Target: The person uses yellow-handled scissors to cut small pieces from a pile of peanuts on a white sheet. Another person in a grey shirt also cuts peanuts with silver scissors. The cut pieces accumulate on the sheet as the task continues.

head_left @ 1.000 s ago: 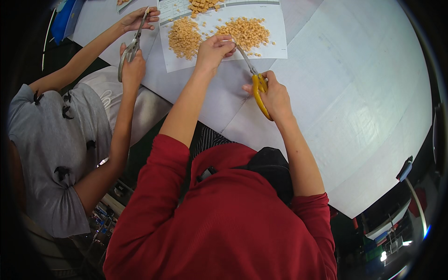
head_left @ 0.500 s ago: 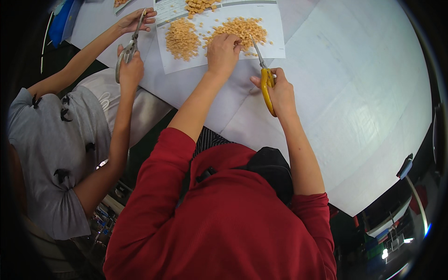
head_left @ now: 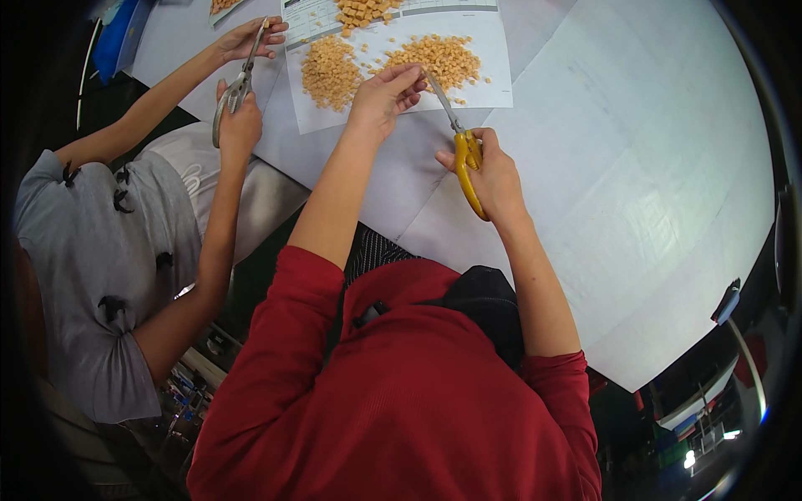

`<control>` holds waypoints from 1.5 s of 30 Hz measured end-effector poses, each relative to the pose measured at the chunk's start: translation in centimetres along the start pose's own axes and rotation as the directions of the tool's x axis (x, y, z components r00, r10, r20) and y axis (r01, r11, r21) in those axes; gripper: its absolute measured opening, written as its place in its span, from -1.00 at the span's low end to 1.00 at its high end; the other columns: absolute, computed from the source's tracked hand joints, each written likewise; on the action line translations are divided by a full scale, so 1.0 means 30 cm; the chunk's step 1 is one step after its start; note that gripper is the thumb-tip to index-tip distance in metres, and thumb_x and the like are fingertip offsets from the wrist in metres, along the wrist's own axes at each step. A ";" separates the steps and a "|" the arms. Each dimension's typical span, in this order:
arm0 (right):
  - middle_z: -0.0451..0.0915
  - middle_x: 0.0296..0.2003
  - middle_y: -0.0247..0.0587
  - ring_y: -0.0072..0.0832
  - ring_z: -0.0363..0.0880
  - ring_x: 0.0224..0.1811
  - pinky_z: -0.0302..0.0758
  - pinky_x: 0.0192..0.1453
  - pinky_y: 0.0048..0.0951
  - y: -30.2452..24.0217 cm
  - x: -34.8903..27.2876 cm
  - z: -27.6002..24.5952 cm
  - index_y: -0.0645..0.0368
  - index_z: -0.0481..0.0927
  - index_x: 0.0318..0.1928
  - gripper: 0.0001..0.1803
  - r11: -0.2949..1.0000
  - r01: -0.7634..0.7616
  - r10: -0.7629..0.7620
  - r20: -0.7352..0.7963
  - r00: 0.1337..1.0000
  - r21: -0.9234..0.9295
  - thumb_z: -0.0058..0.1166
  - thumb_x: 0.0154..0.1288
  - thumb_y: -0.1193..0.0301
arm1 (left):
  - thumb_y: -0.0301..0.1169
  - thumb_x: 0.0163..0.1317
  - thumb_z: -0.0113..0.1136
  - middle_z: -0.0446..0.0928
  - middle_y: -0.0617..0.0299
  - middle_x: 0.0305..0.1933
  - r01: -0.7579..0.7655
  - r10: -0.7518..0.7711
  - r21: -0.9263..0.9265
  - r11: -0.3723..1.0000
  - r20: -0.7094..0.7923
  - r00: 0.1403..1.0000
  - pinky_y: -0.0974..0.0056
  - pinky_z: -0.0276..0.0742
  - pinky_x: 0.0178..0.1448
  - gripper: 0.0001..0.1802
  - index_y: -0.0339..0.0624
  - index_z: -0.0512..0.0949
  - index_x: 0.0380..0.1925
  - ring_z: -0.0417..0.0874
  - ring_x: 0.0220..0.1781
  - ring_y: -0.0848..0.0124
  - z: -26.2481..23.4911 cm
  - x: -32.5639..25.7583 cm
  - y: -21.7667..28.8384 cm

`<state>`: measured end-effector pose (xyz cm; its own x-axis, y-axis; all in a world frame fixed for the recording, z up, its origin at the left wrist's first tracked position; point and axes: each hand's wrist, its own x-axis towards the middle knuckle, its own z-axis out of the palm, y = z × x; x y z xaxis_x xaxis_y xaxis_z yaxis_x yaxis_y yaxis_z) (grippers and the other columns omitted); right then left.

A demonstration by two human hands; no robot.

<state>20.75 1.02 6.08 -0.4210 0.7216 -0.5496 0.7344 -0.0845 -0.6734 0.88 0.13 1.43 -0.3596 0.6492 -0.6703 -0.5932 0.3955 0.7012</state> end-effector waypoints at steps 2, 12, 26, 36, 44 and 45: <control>0.61 -0.21 0.12 -0.03 0.63 -0.15 0.54 -0.12 -0.15 -0.005 -0.004 -0.001 0.29 0.38 0.02 -0.21 1.000 0.006 -0.006 0.009 1.000 -0.023 0.23 0.08 -0.16 | -0.47 0.24 0.23 0.60 0.26 -0.22 0.007 -0.007 -0.010 1.000 0.019 1.000 0.42 0.53 -0.11 -0.74 -0.24 0.57 -0.07 0.60 -0.18 0.47 -0.001 -0.007 -0.006; 0.62 -0.22 0.10 -0.02 0.63 -0.18 0.54 -0.15 -0.14 -0.016 -0.013 -0.005 0.28 0.39 0.00 -0.23 0.997 0.002 -0.001 0.006 1.000 -0.072 0.22 0.09 -0.16 | -0.49 0.20 0.24 0.60 0.27 -0.24 -0.102 0.100 0.061 0.993 0.042 0.994 0.41 0.52 -0.13 -0.78 -0.24 0.60 -0.13 0.60 -0.21 0.49 -0.008 -0.007 -0.014; 0.62 -0.28 0.10 -0.02 0.64 -0.23 0.54 -0.20 -0.14 -0.016 0.004 0.008 0.27 0.41 -0.04 -0.25 0.993 0.023 -0.025 -0.010 1.000 -0.114 0.24 0.07 -0.15 | -0.47 0.12 0.29 0.60 0.30 -0.30 -0.191 0.187 0.196 0.962 0.038 0.982 0.45 0.50 -0.24 -0.79 -0.20 0.57 -0.22 0.59 -0.28 0.56 -0.022 -0.001 -0.002; 0.64 -0.38 0.11 -0.06 0.66 -0.33 0.54 -0.25 -0.22 0.026 0.067 0.021 0.28 0.45 -0.04 -0.25 0.993 -0.071 0.069 -0.024 0.997 -0.099 0.30 0.03 -0.12 | -0.44 0.12 0.28 0.62 0.26 -0.36 -0.279 0.351 0.637 0.719 0.014 0.936 0.38 0.53 -0.27 -0.81 -0.20 0.61 -0.24 0.61 -0.36 0.49 -0.044 0.053 -0.050; 0.64 -0.39 0.07 -0.16 0.65 -0.36 0.53 -0.26 -0.29 0.043 0.067 0.008 0.30 0.44 -0.02 -0.20 0.990 -0.136 0.134 -0.050 0.990 -0.044 0.30 0.00 -0.16 | -0.47 0.04 0.29 0.58 0.22 -0.36 -0.498 0.647 0.867 0.010 0.374 0.664 0.21 0.52 -0.20 -0.85 -0.13 0.61 -0.34 0.60 -0.29 0.26 -0.016 0.032 -0.106; 0.64 -0.39 0.06 -0.17 0.65 -0.36 0.53 -0.26 -0.29 0.047 0.063 0.009 0.30 0.44 -0.02 -0.19 0.990 -0.131 0.129 -0.060 0.990 -0.041 0.30 0.01 -0.16 | -0.47 0.04 0.29 0.57 0.22 -0.36 -0.498 0.653 0.866 -0.042 0.401 0.642 0.19 0.51 -0.19 -0.88 -0.13 0.61 -0.36 0.59 -0.27 0.24 -0.009 0.031 -0.108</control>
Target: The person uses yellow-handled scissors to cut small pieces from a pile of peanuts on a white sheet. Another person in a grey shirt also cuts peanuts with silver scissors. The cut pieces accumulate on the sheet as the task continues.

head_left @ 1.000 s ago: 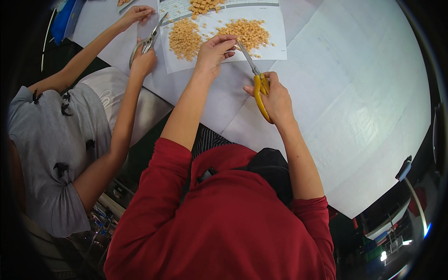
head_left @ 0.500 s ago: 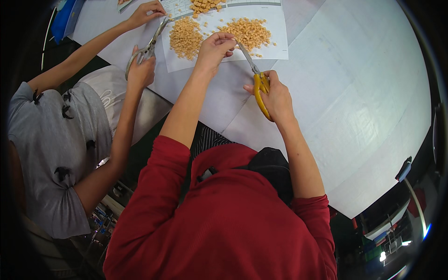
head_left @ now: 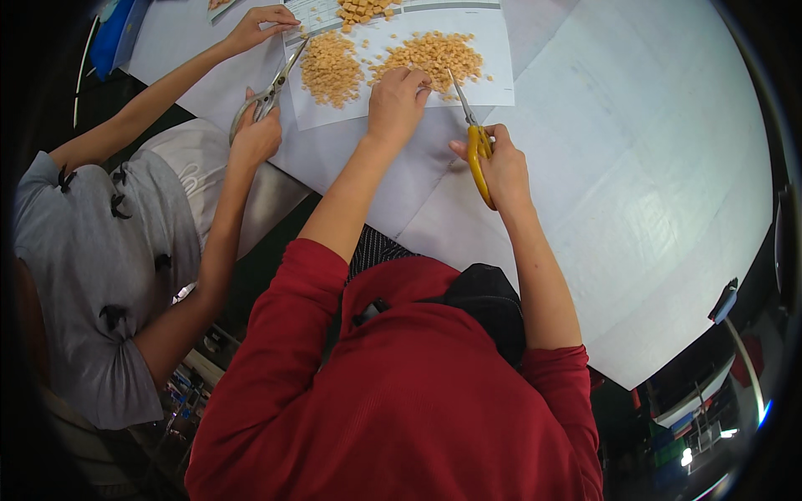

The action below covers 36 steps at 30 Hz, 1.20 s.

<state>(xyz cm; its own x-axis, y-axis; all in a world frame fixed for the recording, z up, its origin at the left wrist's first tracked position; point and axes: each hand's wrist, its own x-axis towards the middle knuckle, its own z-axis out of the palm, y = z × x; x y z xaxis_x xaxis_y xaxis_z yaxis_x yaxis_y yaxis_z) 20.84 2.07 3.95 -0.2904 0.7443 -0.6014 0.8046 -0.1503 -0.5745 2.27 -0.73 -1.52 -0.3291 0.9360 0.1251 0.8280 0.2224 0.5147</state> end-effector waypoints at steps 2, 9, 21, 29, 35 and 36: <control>0.64 -0.37 0.08 -0.12 0.65 -0.32 0.53 -0.23 -0.25 0.001 -0.010 -0.003 0.29 0.43 -0.01 -0.20 1.000 0.000 0.000 0.009 1.000 0.007 0.28 0.02 -0.17 | -0.46 0.04 0.28 0.55 0.23 -0.38 -0.068 0.069 0.080 0.994 -0.016 0.997 0.14 0.49 -0.18 -0.91 -0.13 0.59 -0.42 0.57 -0.23 0.21 0.003 0.001 0.008; 0.64 -0.31 0.12 -0.01 0.65 -0.22 0.55 -0.17 -0.16 -0.019 -0.037 -0.010 0.28 0.41 0.01 -0.20 1.000 0.016 -0.017 0.057 0.998 0.010 0.23 0.06 -0.18 | -0.41 0.06 0.28 0.55 0.23 -0.40 -0.018 0.021 0.159 0.987 -0.018 1.000 0.15 0.49 -0.21 -0.92 -0.11 0.60 -0.42 0.58 -0.27 0.23 0.009 0.009 0.005; 0.62 -0.28 0.15 -0.10 0.64 -0.19 0.53 -0.11 -0.27 -0.012 -0.051 0.016 0.27 0.37 0.07 -0.22 0.993 0.086 -0.092 0.072 0.993 0.081 0.26 0.09 -0.11 | -0.32 0.25 0.22 0.59 0.29 -0.23 0.665 -0.461 -0.724 -0.182 0.660 0.592 0.32 0.51 -0.18 -0.81 -0.14 0.55 -0.21 0.59 -0.18 0.46 -0.058 0.024 0.028; 0.62 -0.37 0.04 -0.25 0.63 -0.31 0.52 -0.21 -0.34 -0.024 -0.047 0.011 0.28 0.42 0.00 -0.27 0.988 0.087 -0.097 0.076 0.992 0.125 0.31 0.07 -0.06 | -0.33 0.24 0.22 0.59 0.26 -0.20 0.681 -0.374 -0.710 -0.179 0.689 0.621 0.35 0.52 -0.18 -0.79 -0.17 0.55 -0.19 0.59 -0.18 0.47 -0.070 0.020 0.011; 0.59 -0.42 -0.06 -0.34 0.59 -0.37 0.50 -0.25 -0.38 -0.027 -0.056 0.005 0.28 0.44 -0.03 -0.29 0.984 0.083 -0.098 0.090 0.991 0.158 0.32 0.07 -0.07 | -0.34 0.25 0.22 0.59 0.26 -0.19 0.695 -0.334 -0.702 -0.157 0.700 0.631 0.35 0.53 -0.18 -0.79 -0.18 0.55 -0.18 0.59 -0.16 0.44 -0.081 0.023 -0.005; 0.59 -0.43 -0.08 -0.36 0.58 -0.38 0.49 -0.26 -0.39 -0.027 -0.058 0.003 0.28 0.44 -0.03 -0.29 0.983 0.079 -0.095 0.096 0.991 0.164 0.32 0.06 -0.07 | -0.34 0.24 0.22 0.59 0.25 -0.20 0.696 -0.329 -0.700 -0.159 0.702 0.631 0.35 0.54 -0.18 -0.79 -0.18 0.55 -0.18 0.60 -0.15 0.43 -0.084 0.024 -0.006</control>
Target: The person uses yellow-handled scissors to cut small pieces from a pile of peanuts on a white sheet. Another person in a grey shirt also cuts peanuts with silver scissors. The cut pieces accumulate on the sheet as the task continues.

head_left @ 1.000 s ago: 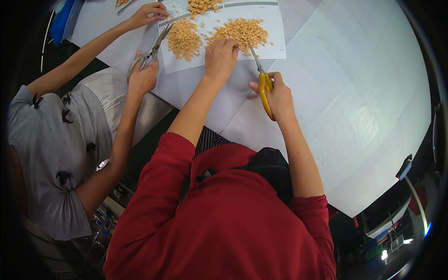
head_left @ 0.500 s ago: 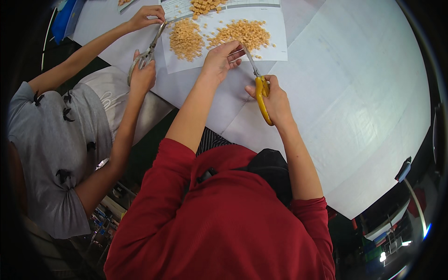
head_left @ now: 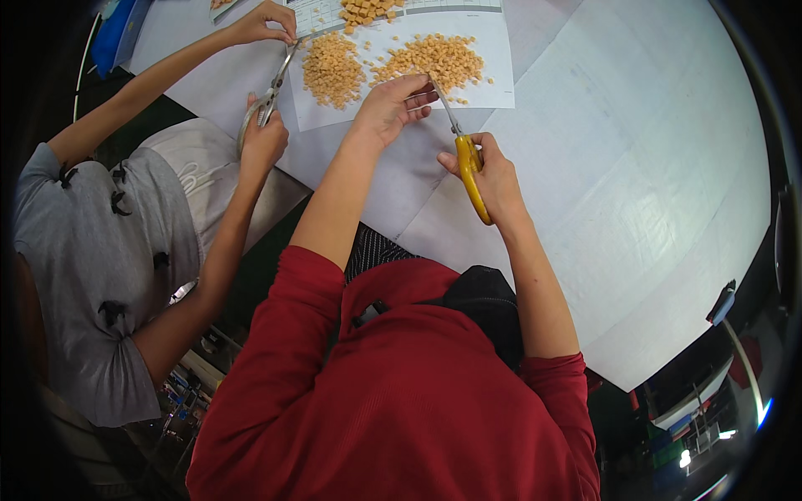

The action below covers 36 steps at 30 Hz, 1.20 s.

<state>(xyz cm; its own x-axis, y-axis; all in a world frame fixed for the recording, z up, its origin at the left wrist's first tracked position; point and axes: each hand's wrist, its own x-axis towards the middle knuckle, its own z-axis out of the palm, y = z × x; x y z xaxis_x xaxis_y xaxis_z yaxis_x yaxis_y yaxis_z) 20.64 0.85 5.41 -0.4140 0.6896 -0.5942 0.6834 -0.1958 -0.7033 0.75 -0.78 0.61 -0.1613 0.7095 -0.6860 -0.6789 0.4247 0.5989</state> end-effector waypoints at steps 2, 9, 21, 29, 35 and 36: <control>0.60 -0.39 0.02 -0.26 0.59 -0.32 0.51 -0.22 -0.33 -0.007 -0.003 -0.008 0.29 0.44 -0.03 -0.27 1.000 -0.013 0.012 0.024 1.000 0.012 0.30 0.06 -0.09 | -0.34 0.24 0.23 0.58 0.25 -0.20 0.005 -0.005 -0.004 1.000 0.010 1.000 0.34 0.55 -0.17 -0.79 -0.18 0.55 -0.18 0.60 -0.15 0.42 -0.001 0.000 0.004; 0.57 -0.46 -0.13 -0.43 0.53 -0.42 0.47 -0.28 -0.42 -0.002 -0.001 -0.008 0.29 0.46 -0.06 -0.29 1.000 0.004 -0.005 0.009 1.000 0.026 0.32 0.06 -0.08 | -0.33 0.23 0.23 0.57 0.23 -0.19 0.006 -0.006 0.011 1.000 0.017 1.000 0.35 0.56 -0.16 -0.77 -0.20 0.54 -0.18 0.60 -0.14 0.41 -0.002 0.001 0.009; 0.61 -0.45 0.01 -0.24 0.60 -0.40 0.49 -0.30 -0.32 0.021 0.022 0.022 0.29 0.46 -0.07 -0.30 0.999 -0.046 0.045 -0.026 0.999 -0.023 0.34 0.03 -0.05 | -0.42 0.19 0.28 0.60 0.26 -0.21 -0.023 0.024 0.005 1.000 -0.213 0.977 0.34 0.55 -0.16 -0.79 -0.19 0.55 -0.18 0.64 -0.17 0.42 0.044 0.008 -0.050; 0.63 -0.46 0.00 -0.32 0.62 -0.44 0.50 -0.33 -0.37 0.034 0.025 0.035 0.29 0.46 -0.08 -0.31 0.997 -0.059 0.057 -0.045 0.997 -0.047 0.37 0.02 -0.03 | -0.46 0.17 0.29 0.61 0.27 -0.25 -0.062 0.066 0.023 0.998 -0.284 0.956 0.34 0.54 -0.16 -0.80 -0.20 0.56 -0.19 0.64 -0.22 0.43 0.049 0.016 -0.068; 0.63 -0.36 0.08 -0.21 0.62 -0.32 0.51 -0.24 -0.30 0.035 0.027 0.024 0.28 0.43 -0.02 -0.25 0.996 -0.075 0.074 -0.014 0.997 -0.054 0.32 0.03 -0.10 | -0.49 0.21 0.24 0.61 0.28 -0.19 -0.072 0.077 0.028 0.997 -0.269 0.960 0.34 0.54 -0.08 -0.79 -0.18 0.57 -0.13 0.63 -0.15 0.44 0.030 0.021 -0.054; 0.63 -0.30 0.12 -0.10 0.63 -0.24 0.52 -0.17 -0.23 0.038 0.029 0.018 0.28 0.42 0.00 -0.21 0.996 -0.071 0.071 -0.001 0.997 -0.049 0.29 0.02 -0.15 | -0.49 0.21 0.24 0.61 0.28 -0.19 -0.078 0.086 0.041 0.996 -0.257 0.963 0.34 0.54 -0.08 -0.78 -0.18 0.57 -0.12 0.63 -0.14 0.44 0.026 0.022 -0.048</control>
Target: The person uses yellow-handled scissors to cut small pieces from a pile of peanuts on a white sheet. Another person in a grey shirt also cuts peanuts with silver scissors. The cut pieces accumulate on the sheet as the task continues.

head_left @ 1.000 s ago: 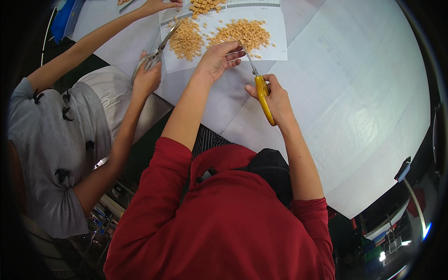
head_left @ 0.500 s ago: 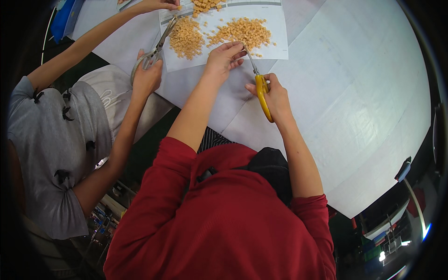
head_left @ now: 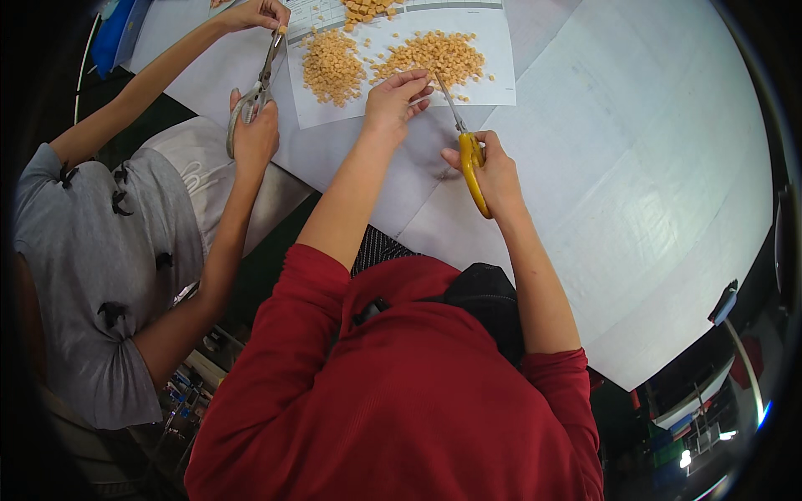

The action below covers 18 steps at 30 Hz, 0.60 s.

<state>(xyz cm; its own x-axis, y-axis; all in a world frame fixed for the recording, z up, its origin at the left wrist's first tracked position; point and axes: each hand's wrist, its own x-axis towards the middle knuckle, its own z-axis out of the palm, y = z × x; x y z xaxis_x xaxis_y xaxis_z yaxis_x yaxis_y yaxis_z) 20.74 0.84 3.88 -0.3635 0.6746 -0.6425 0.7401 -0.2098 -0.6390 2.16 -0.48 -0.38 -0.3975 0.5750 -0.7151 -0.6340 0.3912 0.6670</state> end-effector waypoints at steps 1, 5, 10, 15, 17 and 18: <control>0.63 -0.25 0.17 0.01 0.63 -0.15 0.53 -0.09 -0.15 0.001 0.001 -0.003 0.27 0.40 0.02 -0.17 1.000 0.003 -0.004 0.012 1.000 0.005 0.26 0.01 -0.20 | -0.50 0.21 0.23 0.61 0.27 -0.19 -0.009 0.009 0.012 1.000 0.012 1.000 0.33 0.54 -0.07 -0.76 -0.19 0.57 -0.10 0.63 -0.14 0.44 -0.004 0.003 0.007; 0.63 -0.24 0.14 -0.04 0.63 -0.16 0.52 -0.10 -0.19 -0.018 -0.009 -0.016 0.28 0.39 0.02 -0.19 0.998 0.033 -0.031 0.046 0.998 -0.046 0.26 0.04 -0.17 | -0.50 0.20 0.23 0.61 0.24 -0.17 -0.061 0.053 0.097 0.993 0.088 0.995 0.33 0.54 -0.05 -0.71 -0.21 0.55 -0.04 0.63 -0.13 0.41 -0.027 0.008 0.033; 0.63 -0.35 0.11 -0.13 0.66 -0.27 0.53 -0.18 -0.27 -0.011 -0.006 -0.011 0.26 0.44 -0.04 -0.27 0.995 0.078 -0.079 -0.002 0.997 -0.066 0.30 0.05 -0.11 | -0.50 0.20 0.23 0.61 0.18 -0.19 -0.126 0.098 0.261 0.957 0.116 0.988 0.34 0.57 -0.10 -0.68 -0.24 0.53 -0.03 0.65 -0.16 0.41 -0.030 0.012 0.058; 0.64 -0.39 0.08 -0.14 0.66 -0.33 0.53 -0.23 -0.27 -0.021 -0.003 -0.022 0.26 0.46 -0.06 -0.27 0.994 0.055 -0.055 -0.005 0.998 -0.096 0.33 0.01 -0.11 | -0.51 0.16 0.24 0.62 0.17 -0.24 -0.245 0.201 0.359 0.900 0.155 0.967 0.40 0.57 -0.22 -0.69 -0.27 0.53 -0.07 0.66 -0.25 0.42 -0.040 0.030 0.060; 0.64 -0.40 0.07 -0.15 0.65 -0.35 0.52 -0.25 -0.28 -0.021 0.004 -0.023 0.27 0.46 -0.05 -0.26 0.994 0.037 -0.039 -0.021 0.999 -0.104 0.34 0.00 -0.10 | -0.49 0.14 0.26 0.62 0.19 -0.24 -0.289 0.261 0.450 0.845 0.125 0.957 0.39 0.57 -0.23 -0.70 -0.25 0.56 -0.10 0.66 -0.29 0.44 -0.037 0.036 0.054; 0.64 -0.40 0.06 -0.15 0.65 -0.36 0.52 -0.25 -0.28 -0.015 0.011 -0.021 0.27 0.46 -0.04 -0.25 0.994 0.027 -0.030 -0.033 0.999 -0.103 0.35 -0.01 -0.10 | -0.48 0.13 0.27 0.63 0.20 -0.25 -0.348 0.335 0.577 0.739 0.134 0.933 0.38 0.56 -0.20 -0.73 -0.24 0.58 -0.13 0.66 -0.28 0.45 -0.036 0.032 0.051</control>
<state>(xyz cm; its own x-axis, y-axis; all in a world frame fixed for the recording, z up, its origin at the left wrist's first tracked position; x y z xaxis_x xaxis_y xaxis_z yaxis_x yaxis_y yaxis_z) 20.64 1.61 4.22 -0.3669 0.7037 -0.6084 0.7844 -0.1177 -0.6091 0.09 -0.12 -0.27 -0.4943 0.7634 -0.4158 0.0522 0.5036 0.8624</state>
